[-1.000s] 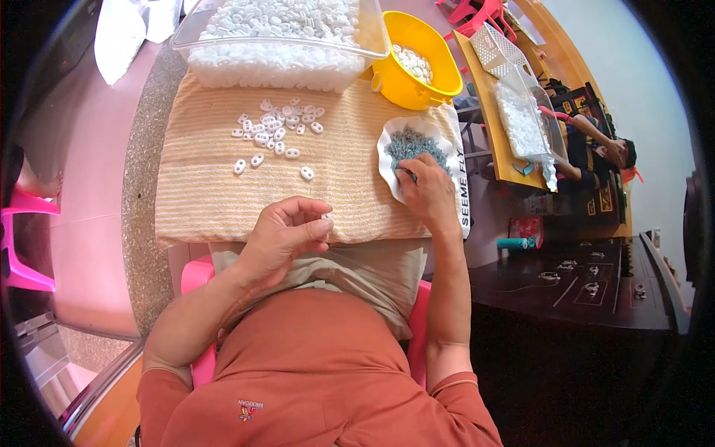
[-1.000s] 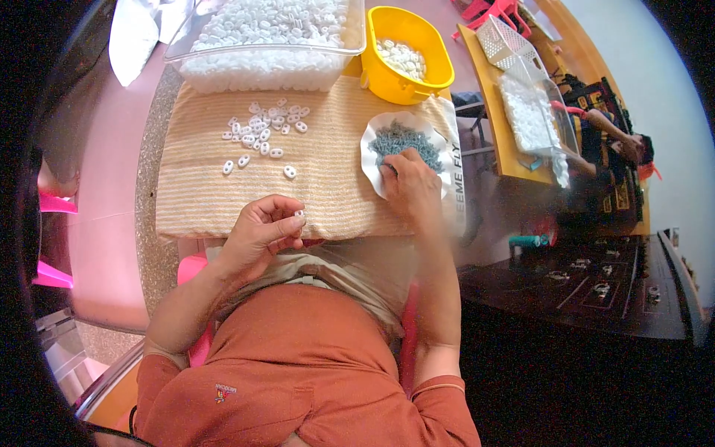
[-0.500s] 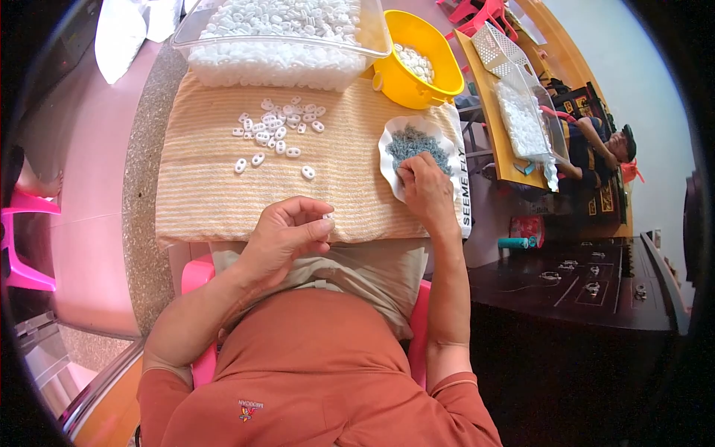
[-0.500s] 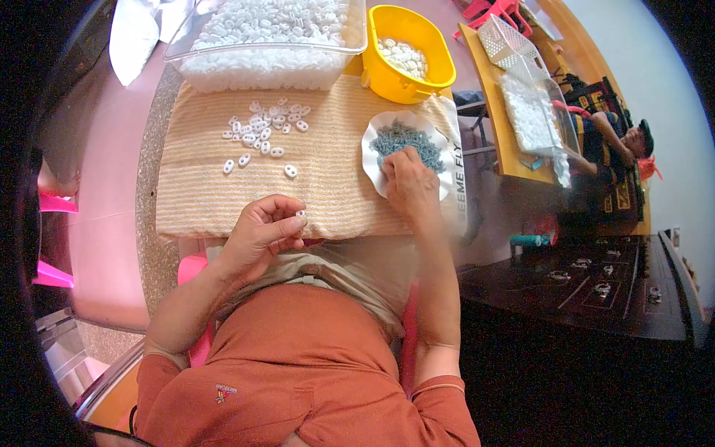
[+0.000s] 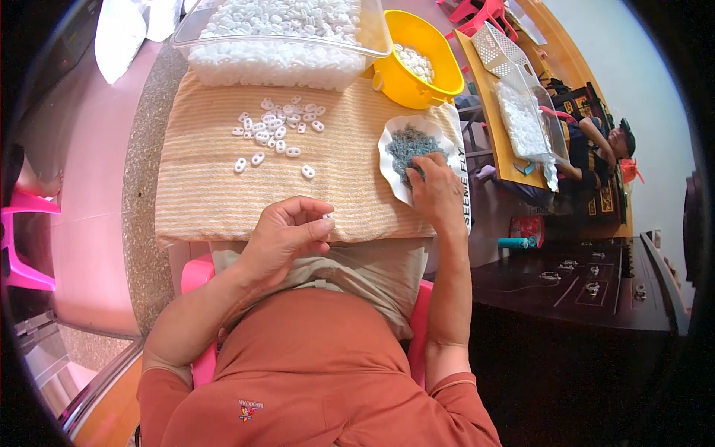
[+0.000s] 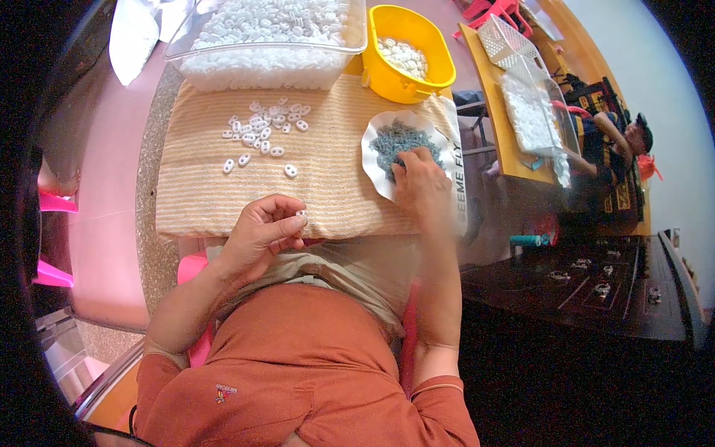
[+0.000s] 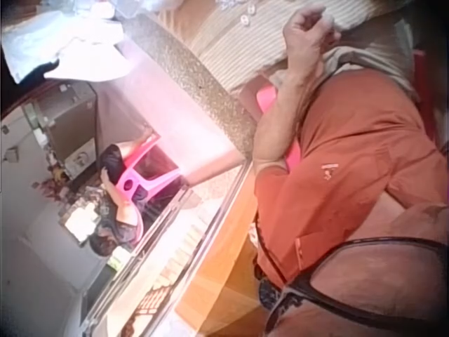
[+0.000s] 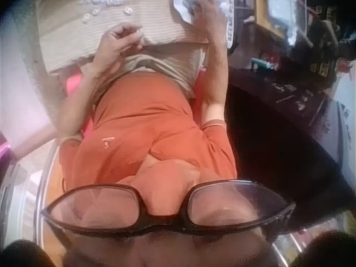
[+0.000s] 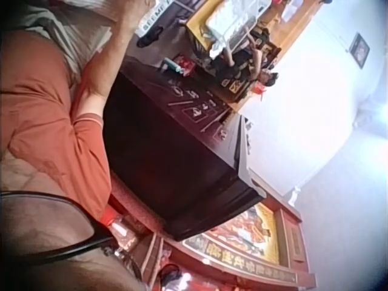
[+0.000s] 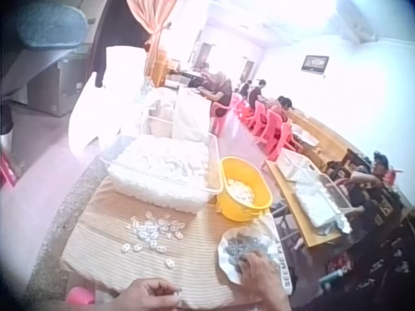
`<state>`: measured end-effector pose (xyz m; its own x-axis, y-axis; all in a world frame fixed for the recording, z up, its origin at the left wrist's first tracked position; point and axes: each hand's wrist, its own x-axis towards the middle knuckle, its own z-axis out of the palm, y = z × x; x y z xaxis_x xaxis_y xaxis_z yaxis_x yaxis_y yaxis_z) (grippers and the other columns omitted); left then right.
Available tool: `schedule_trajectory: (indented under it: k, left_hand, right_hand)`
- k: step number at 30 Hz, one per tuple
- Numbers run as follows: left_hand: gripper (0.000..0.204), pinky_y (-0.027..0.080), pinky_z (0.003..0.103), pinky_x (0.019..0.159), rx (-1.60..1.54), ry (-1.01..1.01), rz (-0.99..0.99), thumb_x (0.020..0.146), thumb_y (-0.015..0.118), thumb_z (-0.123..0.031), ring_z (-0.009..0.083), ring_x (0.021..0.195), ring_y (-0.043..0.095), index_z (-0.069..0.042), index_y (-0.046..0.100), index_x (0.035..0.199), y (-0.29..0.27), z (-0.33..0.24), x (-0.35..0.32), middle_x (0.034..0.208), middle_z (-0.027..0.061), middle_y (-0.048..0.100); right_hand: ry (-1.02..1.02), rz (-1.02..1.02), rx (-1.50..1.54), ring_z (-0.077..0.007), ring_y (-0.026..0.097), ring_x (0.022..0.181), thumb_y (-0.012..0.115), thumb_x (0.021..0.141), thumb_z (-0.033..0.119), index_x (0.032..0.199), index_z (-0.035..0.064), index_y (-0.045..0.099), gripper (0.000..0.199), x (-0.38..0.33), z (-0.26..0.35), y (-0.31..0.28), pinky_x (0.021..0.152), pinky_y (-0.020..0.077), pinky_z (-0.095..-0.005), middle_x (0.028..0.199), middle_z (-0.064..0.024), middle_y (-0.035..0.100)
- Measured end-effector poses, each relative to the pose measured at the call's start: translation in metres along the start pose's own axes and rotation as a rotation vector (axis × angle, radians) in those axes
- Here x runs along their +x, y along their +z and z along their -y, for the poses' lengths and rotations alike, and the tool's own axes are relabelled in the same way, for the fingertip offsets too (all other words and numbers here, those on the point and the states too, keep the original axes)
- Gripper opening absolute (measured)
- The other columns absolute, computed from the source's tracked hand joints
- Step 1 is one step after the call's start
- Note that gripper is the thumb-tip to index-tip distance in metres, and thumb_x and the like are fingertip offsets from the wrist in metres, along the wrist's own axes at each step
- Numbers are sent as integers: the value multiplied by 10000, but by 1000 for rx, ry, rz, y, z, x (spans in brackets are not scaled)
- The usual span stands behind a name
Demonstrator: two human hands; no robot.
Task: Manually assembling small white plastic components by inserting small grey parts into them.
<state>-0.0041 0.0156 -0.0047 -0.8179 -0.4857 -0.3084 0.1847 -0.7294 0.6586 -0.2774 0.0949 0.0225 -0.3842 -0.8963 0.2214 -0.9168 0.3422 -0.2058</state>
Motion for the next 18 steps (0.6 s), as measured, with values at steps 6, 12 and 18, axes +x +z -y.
schedule_trajectory:
  k: [6,12,18]
  left_hand:
    - [221,544,254,682,2,-3,-2,850,677,-75,101,792,613,-27,608,1054,0,0,0,896,26,638]
    - [189,544,239,657,3,-5,-22,855,663,-68,87,757,599,-41,608,1035,3,-1,-1,874,18,625]
    - [191,548,237,660,6,-4,-23,858,659,-66,85,770,602,-39,607,1040,2,-1,-1,889,20,630]
  right_hand:
    - [-26,12,15,-355,614,825,601,849,132,908,39,645,118,2,-1,3,710,473,-434,909,-130,623]
    - [-11,0,28,-362,622,826,576,867,161,919,97,646,108,-1,-3,3,721,492,-450,966,-110,619]
    - [-24,8,-12,-352,628,848,581,859,154,968,103,657,143,-3,-18,-2,750,497,-448,992,-109,623]
